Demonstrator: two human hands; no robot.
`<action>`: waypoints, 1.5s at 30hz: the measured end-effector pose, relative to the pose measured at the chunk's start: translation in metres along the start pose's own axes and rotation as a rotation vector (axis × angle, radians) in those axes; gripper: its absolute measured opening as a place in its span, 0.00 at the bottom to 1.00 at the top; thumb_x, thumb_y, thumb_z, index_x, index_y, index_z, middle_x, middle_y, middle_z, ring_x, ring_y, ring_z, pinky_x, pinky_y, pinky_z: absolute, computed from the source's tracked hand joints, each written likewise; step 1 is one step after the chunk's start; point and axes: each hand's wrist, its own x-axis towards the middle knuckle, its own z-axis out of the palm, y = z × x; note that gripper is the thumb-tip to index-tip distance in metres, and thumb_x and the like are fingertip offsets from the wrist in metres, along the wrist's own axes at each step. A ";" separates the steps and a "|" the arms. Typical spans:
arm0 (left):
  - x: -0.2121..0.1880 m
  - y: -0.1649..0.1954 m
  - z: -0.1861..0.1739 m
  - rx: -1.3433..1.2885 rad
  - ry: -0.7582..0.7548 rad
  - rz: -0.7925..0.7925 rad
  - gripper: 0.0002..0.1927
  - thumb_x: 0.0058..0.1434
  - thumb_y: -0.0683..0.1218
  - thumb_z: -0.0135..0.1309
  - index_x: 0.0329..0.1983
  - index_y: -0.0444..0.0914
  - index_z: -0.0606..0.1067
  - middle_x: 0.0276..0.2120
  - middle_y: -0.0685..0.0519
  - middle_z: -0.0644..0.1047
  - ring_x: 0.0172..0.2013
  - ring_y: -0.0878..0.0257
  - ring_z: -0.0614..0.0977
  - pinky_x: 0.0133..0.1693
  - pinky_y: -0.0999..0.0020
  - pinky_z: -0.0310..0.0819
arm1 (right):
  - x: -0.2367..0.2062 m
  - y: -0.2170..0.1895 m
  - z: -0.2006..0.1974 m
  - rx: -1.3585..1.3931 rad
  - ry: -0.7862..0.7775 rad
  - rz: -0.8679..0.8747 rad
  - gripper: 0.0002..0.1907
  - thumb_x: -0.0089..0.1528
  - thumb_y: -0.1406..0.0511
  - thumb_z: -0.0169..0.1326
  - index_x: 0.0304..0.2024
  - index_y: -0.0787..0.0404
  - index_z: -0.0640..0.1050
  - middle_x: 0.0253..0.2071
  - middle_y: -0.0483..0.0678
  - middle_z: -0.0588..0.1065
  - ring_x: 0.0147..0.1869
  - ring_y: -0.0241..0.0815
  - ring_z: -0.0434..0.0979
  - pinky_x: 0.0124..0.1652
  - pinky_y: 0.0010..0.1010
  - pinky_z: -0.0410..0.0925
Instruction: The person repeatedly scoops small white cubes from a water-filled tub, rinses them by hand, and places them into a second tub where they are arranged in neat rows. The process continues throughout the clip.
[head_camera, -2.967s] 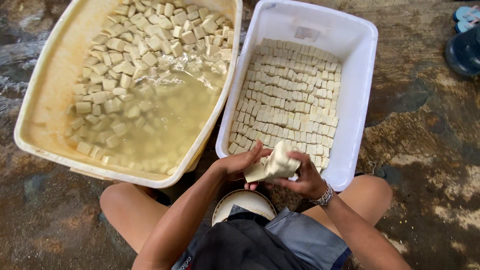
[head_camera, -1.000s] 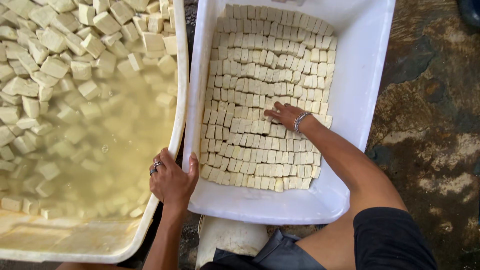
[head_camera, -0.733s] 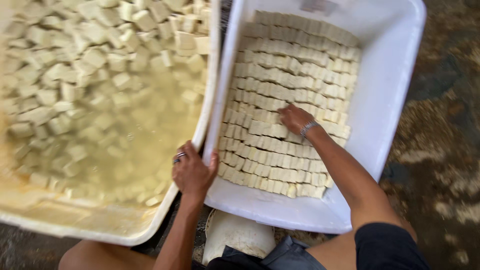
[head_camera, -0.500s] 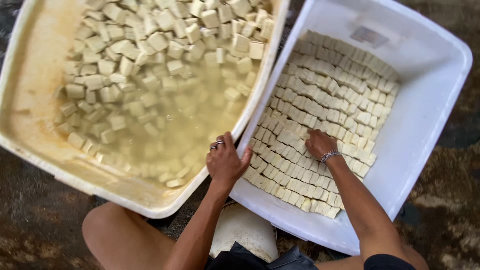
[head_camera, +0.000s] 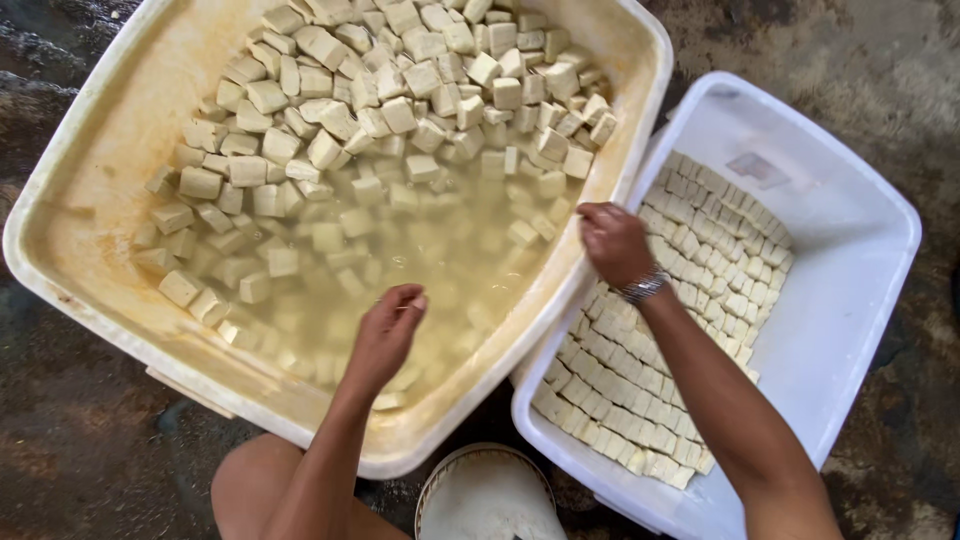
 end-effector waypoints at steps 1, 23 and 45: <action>0.007 0.005 -0.014 0.037 0.083 -0.049 0.20 0.67 0.53 0.53 0.54 0.34 0.77 0.42 0.45 0.83 0.42 0.60 0.83 0.46 0.66 0.77 | 0.020 -0.011 0.023 -0.026 -0.126 0.044 0.12 0.65 0.67 0.51 0.45 0.66 0.81 0.42 0.59 0.81 0.45 0.54 0.81 0.49 0.42 0.74; 0.058 0.017 -0.131 -1.032 0.392 -0.013 0.10 0.72 0.49 0.49 0.50 0.39 0.74 0.38 0.53 0.78 0.35 0.66 0.80 0.42 0.66 0.76 | 0.155 -0.090 0.193 -0.045 -0.087 0.244 0.17 0.62 0.60 0.62 0.49 0.60 0.75 0.44 0.56 0.79 0.44 0.57 0.80 0.45 0.48 0.72; 0.052 0.019 -0.148 -1.138 0.446 -0.032 0.10 0.71 0.48 0.50 0.49 0.38 0.74 0.38 0.52 0.79 0.35 0.65 0.80 0.43 0.65 0.77 | 0.161 -0.119 0.257 0.076 -0.033 0.336 0.22 0.56 0.63 0.67 0.47 0.62 0.72 0.44 0.57 0.76 0.44 0.55 0.81 0.46 0.44 0.73</action>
